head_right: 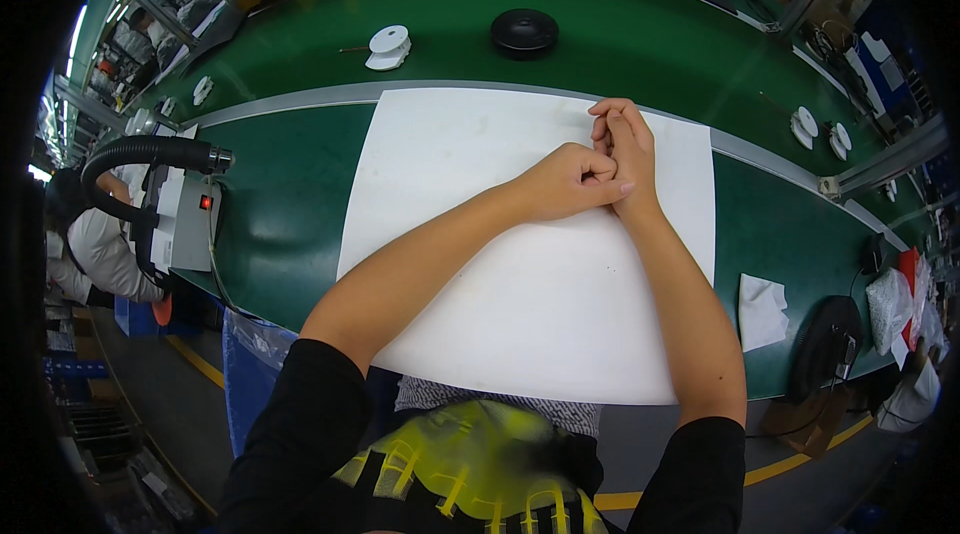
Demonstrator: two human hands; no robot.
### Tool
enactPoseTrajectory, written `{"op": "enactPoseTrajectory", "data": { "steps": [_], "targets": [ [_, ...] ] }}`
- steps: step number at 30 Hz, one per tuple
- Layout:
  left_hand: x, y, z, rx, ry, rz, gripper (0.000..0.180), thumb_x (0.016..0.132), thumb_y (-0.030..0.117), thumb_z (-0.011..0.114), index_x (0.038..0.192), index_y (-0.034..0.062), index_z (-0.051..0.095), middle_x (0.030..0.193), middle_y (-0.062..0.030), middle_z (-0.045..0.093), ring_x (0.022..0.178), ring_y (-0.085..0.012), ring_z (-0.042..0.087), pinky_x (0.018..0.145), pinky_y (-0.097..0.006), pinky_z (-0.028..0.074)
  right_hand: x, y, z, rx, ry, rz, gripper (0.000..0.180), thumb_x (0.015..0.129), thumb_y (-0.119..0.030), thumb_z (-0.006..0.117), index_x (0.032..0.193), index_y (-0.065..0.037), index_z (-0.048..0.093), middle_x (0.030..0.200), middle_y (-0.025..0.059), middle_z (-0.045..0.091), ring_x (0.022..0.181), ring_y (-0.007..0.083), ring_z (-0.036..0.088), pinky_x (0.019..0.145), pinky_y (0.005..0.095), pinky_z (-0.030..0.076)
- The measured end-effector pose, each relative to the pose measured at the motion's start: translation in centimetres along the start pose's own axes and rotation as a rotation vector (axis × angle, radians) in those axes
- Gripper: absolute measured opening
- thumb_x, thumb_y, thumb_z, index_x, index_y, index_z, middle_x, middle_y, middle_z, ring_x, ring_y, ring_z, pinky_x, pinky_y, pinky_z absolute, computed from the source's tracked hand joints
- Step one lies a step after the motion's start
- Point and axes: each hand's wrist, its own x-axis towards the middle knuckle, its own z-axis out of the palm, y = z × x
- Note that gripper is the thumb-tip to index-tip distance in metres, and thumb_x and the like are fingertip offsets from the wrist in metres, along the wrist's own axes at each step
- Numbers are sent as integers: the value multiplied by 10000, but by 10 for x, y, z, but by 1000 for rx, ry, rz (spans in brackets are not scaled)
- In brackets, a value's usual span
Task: The person assembles device components by picking up round bases and inner modules from the conveyor line, fitting and pressing the parts together by hand, and placing the assembled units back onto the conveyor belt.
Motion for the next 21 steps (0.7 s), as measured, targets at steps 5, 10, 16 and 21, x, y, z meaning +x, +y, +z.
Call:
{"op": "enactPoseTrajectory", "data": {
  "steps": [5, 10, 16, 21],
  "targets": [
    [2, -2, 2, 8, 3, 11, 542, 923, 280, 676, 593, 114, 278, 576, 37, 295, 583, -98, 289, 546, -278, 286, 0, 1, -3, -5, -9, -13, 216, 1017, -172, 426, 968, -74, 612, 751, -21, 466, 594, 40, 352, 525, 195, 292],
    [1, -1, 3, -5, 7, 16, 541, 921, 277, 675, 591, 113, 279, 574, 37, 295, 581, -98, 290, 545, -276, 286, 0, 1, -3, -16, -13, -16, 212, 1016, -171, 427, 968, -74, 609, 752, -23, 461, 609, 44, 355, 539, 195, 297],
    [-1, 1, -1, -11, 3, 15, 545, 923, 280, 674, 590, 113, 275, 569, 39, 287, 575, -96, 281, 539, -279, 277, 0, 0, 2, -44, -8, -15, 208, 1013, -170, 428, 969, -76, 609, 752, -26, 454, 623, 46, 356, 549, 196, 301],
    [-3, -2, -5, -13, 4, 11, 542, 924, 280, 674, 592, 114, 278, 572, 37, 287, 576, -95, 282, 539, -281, 279, 2, 3, 5, -26, -13, -8, 208, 1013, -167, 428, 967, -78, 610, 751, -27, 452, 627, 45, 357, 550, 196, 300]
  ]
}}
